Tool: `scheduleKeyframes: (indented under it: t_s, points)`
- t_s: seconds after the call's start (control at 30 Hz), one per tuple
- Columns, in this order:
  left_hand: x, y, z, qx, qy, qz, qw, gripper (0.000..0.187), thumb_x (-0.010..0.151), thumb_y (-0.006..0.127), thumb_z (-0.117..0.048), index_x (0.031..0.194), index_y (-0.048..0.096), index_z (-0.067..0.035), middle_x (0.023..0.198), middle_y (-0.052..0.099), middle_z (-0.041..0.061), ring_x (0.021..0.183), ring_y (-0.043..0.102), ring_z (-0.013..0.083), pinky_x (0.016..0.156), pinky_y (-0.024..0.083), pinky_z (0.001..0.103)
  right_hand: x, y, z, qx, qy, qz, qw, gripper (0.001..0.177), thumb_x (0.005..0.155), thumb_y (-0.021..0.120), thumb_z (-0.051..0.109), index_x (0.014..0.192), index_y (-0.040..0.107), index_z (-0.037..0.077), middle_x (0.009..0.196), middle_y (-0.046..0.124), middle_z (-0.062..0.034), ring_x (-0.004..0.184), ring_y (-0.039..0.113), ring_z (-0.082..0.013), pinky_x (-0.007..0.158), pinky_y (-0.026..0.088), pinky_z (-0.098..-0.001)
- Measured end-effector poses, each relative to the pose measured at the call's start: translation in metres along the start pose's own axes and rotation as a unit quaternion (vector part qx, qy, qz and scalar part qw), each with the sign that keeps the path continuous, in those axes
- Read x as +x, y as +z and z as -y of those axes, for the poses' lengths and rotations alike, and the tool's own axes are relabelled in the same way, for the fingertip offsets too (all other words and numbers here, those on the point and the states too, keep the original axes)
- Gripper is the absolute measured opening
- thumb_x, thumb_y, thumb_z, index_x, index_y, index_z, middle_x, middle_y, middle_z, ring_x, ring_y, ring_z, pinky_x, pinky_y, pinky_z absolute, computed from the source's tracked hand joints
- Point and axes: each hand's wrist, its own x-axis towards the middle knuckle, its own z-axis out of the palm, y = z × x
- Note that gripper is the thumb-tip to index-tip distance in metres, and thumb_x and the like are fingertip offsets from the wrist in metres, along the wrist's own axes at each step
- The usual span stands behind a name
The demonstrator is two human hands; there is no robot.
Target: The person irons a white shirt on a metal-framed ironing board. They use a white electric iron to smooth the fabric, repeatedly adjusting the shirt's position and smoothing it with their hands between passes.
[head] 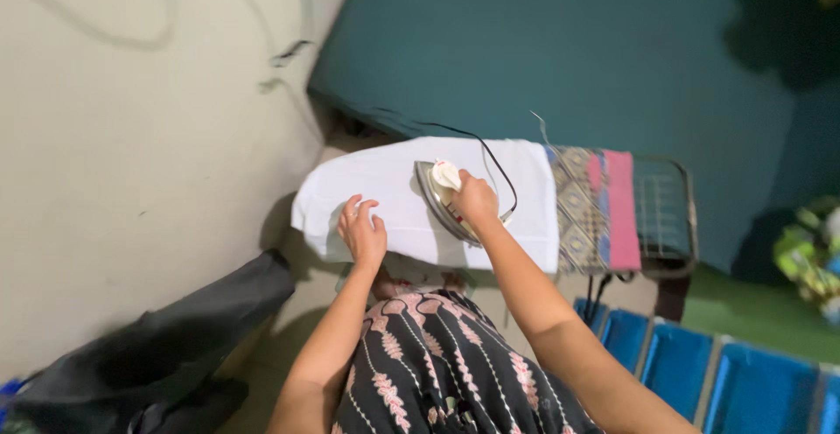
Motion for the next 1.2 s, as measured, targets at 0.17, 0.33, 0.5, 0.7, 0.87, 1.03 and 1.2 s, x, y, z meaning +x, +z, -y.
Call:
scheduleKeyframes:
  t_s: [0.17,0.33,0.5,0.7,0.87,1.03,1.2]
  points:
    - [-0.015,0.026,-0.047,0.034,0.053,0.161,0.985,0.031,0.081,0.070,-0.012,0.111,0.069,-0.018,0.146,0.049,0.010,0.139,0.042,0.0343,0.115,0.025,0.062,-0.011,-0.022,-0.068,0.024,0.051,-0.027,0.998,0.028,0.086,0.063,0.014,0.114,0.068,0.012,0.097,0.074,-0.0228,0.094,0.071,-0.0428,0.085,0.055,-0.0536]
    - [-0.036,0.058,-0.079,0.086,0.033,0.292,0.952,0.043,0.083,0.069,-0.017,0.126,0.066,-0.020,0.155,0.039,0.010,0.146,0.032,0.0324,0.117,0.018,0.068,-0.019,-0.046,-0.129,0.043,0.090,-0.058,0.993,0.032,0.084,0.064,0.014,0.116,0.068,0.013,0.100,0.073,-0.0235,0.096,0.070,-0.0434,0.086,0.054,-0.0546]
    - [-0.059,0.089,-0.095,0.114,0.039,0.339,0.933,0.049,0.087,0.067,-0.018,0.136,0.062,-0.021,0.161,0.035,0.008,0.151,0.028,0.0302,0.119,0.015,0.070,-0.033,-0.063,-0.178,0.047,0.122,-0.065,0.989,0.032,0.086,0.064,0.016,0.118,0.072,0.015,0.103,0.073,-0.0245,0.101,0.069,-0.0444,0.091,0.053,-0.0550]
    - [-0.083,0.121,-0.116,0.135,0.045,0.370,0.918,0.048,0.088,0.066,-0.021,0.136,0.061,-0.022,0.161,0.035,0.008,0.151,0.027,0.0301,0.118,0.016,0.069,-0.050,-0.082,-0.226,0.071,0.165,-0.065,0.982,0.035,0.086,0.064,0.018,0.121,0.073,0.020,0.106,0.073,-0.0229,0.103,0.068,-0.0440,0.094,0.051,-0.0551]
    - [-0.099,0.143,-0.141,0.137,0.049,0.380,0.914,0.049,0.088,0.065,-0.022,0.137,0.060,-0.023,0.162,0.034,0.008,0.151,0.026,0.0301,0.117,0.016,0.069,-0.049,-0.094,-0.278,0.075,0.174,-0.106,0.976,0.032,0.085,0.067,0.017,0.115,0.073,0.015,0.103,0.073,-0.0248,0.102,0.068,-0.0455,0.091,0.052,-0.0552]
    - [-0.099,0.157,-0.170,0.137,0.060,0.390,0.909,0.049,0.090,0.064,-0.023,0.139,0.059,-0.023,0.163,0.034,0.007,0.151,0.027,0.0289,0.117,0.019,0.068,-0.013,-0.100,-0.316,0.086,0.184,-0.163,0.966,0.028,0.086,0.070,0.018,0.113,0.071,0.011,0.102,0.072,-0.0262,0.100,0.068,-0.0473,0.089,0.053,-0.0555]
    - [-0.087,0.165,-0.180,0.143,0.054,0.390,0.908,0.048,0.090,0.063,-0.023,0.138,0.057,-0.022,0.163,0.032,0.008,0.151,0.026,0.0288,0.117,0.020,0.067,0.010,-0.119,-0.310,0.086,0.184,-0.158,0.966,0.040,0.085,0.074,0.019,0.123,0.065,0.012,0.110,0.071,-0.0239,0.106,0.067,-0.0455,0.093,0.052,-0.0530]
